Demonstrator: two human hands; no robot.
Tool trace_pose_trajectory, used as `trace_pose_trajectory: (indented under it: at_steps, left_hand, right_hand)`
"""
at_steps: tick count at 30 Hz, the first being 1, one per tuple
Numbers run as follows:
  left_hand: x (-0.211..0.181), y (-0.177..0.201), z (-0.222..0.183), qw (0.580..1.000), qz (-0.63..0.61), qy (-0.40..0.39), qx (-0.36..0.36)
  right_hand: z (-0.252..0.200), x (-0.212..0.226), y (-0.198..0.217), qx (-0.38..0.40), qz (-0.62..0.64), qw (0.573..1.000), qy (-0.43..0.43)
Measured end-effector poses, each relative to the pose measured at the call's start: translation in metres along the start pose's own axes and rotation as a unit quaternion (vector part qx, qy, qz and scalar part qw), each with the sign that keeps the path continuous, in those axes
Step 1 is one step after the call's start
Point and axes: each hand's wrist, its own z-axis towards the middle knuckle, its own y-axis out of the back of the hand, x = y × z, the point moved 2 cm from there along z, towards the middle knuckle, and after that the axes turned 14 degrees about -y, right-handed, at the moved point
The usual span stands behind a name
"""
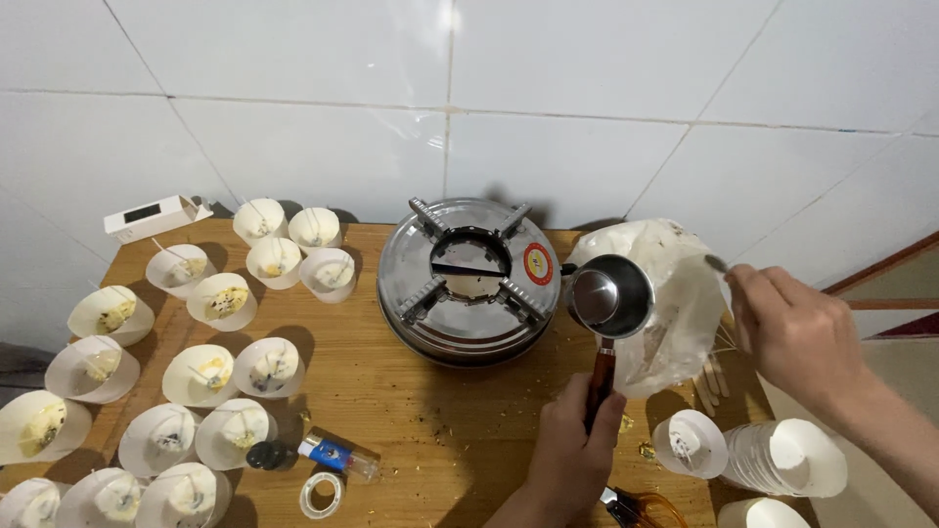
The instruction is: Prepare candle wicks and pour melted wax into paper cups to make candles
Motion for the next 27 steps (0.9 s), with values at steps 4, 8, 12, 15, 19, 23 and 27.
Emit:
trace_pose_trajectory:
  at_steps: [4, 8, 12, 15, 19, 23, 27]
  left_hand:
    - [-0.010, 0.004, 0.000, 1.000, -0.010, 0.024, 0.000]
    - [-0.014, 0.005, 0.001, 0.998, -0.037, 0.057, 0.005]
    - [0.004, -0.001, -0.002, 1.000, 0.012, 0.002, 0.001]
    - [-0.014, 0.006, 0.001, 0.997, -0.034, 0.071, 0.019]
    - [-0.014, 0.005, 0.000, 0.999, -0.032, 0.044, -0.003]
    - [-0.008, 0.002, -0.002, 0.997, -0.005, 0.078, 0.002]
    - [-0.002, -0.005, -0.004, 0.995, 0.061, 0.081, -0.010]
  right_hand:
    - [-0.013, 0.015, -0.009, 0.056, 0.138, 0.988, 0.038]
    - [-0.021, 0.027, -0.026, 0.140, 0.158, 0.978, 0.003]
    - [-0.005, 0.025, -0.042, 0.198, 0.226, 0.951, -0.070]
    - [0.014, 0.037, -0.002, 0.131, 0.242, 0.955, -0.112]
    - [0.008, 0.039, -0.001, 0.208, 0.230, 0.946, -0.099]
    - [0.005, 0.037, 0.012, 0.193, 0.208, 0.953, -0.104]
    - [-0.003, 0.027, -0.003, 0.251, 0.278, 0.920, -0.113]
